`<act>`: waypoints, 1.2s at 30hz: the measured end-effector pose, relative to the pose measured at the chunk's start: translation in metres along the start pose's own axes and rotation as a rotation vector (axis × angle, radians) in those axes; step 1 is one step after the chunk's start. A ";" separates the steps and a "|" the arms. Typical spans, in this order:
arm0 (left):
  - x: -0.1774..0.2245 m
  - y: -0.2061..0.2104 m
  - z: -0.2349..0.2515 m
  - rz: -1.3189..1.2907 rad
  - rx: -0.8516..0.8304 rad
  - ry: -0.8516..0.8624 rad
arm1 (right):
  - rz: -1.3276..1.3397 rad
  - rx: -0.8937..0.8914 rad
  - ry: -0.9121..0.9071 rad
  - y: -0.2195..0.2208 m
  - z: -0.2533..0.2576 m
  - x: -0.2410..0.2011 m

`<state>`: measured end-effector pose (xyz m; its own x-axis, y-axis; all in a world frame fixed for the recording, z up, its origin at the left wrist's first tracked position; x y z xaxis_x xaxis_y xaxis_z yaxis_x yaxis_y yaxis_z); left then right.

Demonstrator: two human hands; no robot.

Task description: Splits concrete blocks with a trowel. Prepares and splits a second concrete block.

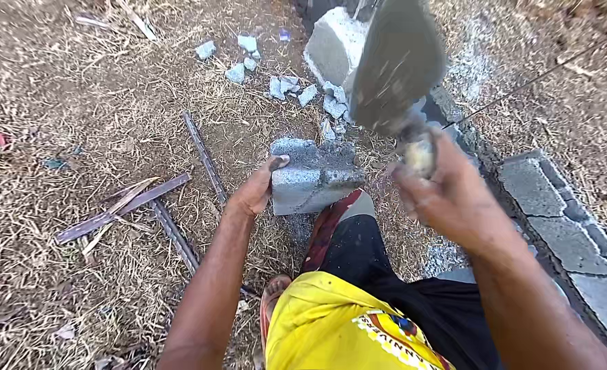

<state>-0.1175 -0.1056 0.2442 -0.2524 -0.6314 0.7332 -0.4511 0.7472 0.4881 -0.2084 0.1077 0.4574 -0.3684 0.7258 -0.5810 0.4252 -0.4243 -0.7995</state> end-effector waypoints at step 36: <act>0.001 -0.008 0.007 -0.004 0.005 0.006 | -0.455 -0.410 0.744 0.148 -0.009 0.416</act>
<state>-0.1196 -0.1136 0.2377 -0.2459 -0.6329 0.7341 -0.4566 0.7437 0.4882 -0.2914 0.3520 0.0985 -0.0106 0.9915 0.1299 0.6791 0.1025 -0.7269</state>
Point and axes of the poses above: each hand's wrist, its own z-axis towards the middle knuckle, its own y-axis out of the palm, x = y × z, the point moved 10 cm from there along z, towards the middle knuckle, and after that the axes turned 9 degrees about -z, right-handed, at the moved point
